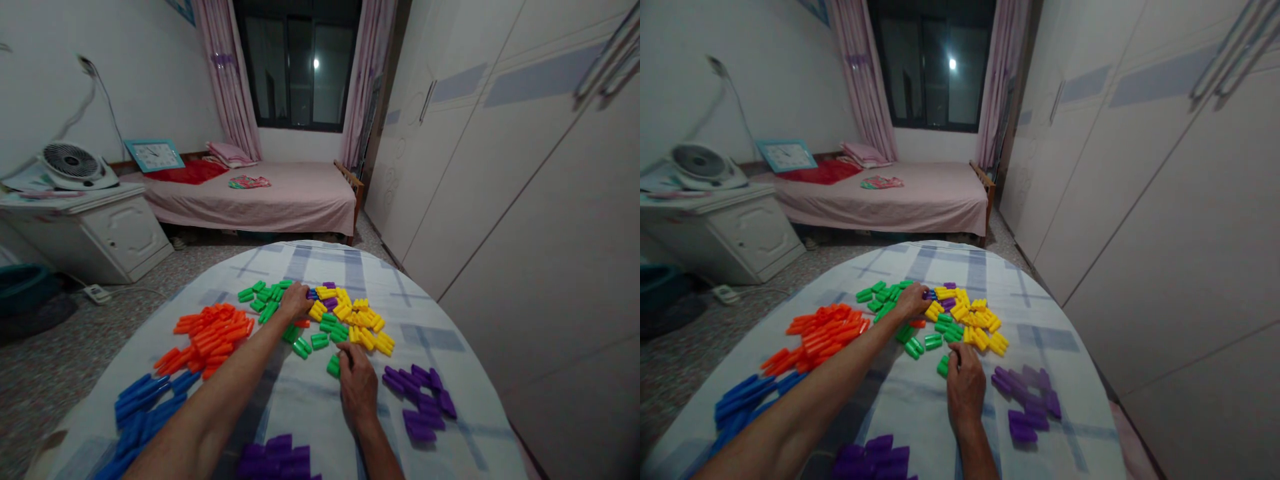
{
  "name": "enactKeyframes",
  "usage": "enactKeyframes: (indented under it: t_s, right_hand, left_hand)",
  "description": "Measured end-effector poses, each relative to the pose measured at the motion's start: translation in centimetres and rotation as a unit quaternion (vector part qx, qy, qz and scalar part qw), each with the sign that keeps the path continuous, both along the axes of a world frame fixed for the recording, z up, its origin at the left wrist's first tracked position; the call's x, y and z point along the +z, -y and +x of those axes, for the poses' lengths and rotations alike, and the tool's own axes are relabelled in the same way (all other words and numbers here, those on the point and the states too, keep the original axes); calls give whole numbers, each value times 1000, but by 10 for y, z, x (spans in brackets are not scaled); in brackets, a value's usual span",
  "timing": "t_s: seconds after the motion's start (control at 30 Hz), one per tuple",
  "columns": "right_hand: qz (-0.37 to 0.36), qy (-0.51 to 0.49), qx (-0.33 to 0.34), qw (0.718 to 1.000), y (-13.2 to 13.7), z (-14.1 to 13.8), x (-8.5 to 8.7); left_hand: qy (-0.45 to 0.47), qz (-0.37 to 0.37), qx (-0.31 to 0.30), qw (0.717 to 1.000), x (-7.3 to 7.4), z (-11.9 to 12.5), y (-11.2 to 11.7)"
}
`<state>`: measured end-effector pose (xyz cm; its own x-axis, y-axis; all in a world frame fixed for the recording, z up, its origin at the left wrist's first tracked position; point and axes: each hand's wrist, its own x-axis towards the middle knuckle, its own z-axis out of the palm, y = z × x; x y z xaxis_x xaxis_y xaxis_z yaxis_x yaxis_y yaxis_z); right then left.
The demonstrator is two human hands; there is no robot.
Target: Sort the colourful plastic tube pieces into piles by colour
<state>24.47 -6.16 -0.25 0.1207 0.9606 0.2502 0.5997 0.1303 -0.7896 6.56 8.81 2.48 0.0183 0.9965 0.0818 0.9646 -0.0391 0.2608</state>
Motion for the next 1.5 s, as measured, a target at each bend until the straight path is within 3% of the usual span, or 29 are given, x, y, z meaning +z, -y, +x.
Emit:
enactKeyframes:
  t_s: [0.3,0.43,0.63,0.77,1.03,1.33,1.43,1.5]
  right_hand:
    - [-10,-1,1,1000,0,0,0]
    - [2,-4,0,1000,1,0,4]
    - [3,-8,7,1000,0,0,4]
    - [1,-4,4,1000,-1,0,-1]
    - [6,-1,-2,1000,1,-1,2]
    - [11,-2,-2,1000,0,0,4]
    - [9,-2,-4,1000,0,0,4]
    - [5,-1,-5,1000,0,-1,5]
  left_hand:
    - [66,23,58,996,9,6,6]
    - [98,40,-10,994,17,21,8]
    - [28,44,-114,992,14,45,9]
    - [13,54,-125,991,11,49,13]
    - [24,-25,-160,987,13,55,14]
    - [55,-13,-147,988,8,59,17]
    - [158,23,-128,979,4,54,12]
    - [303,49,-91,947,4,47,6]
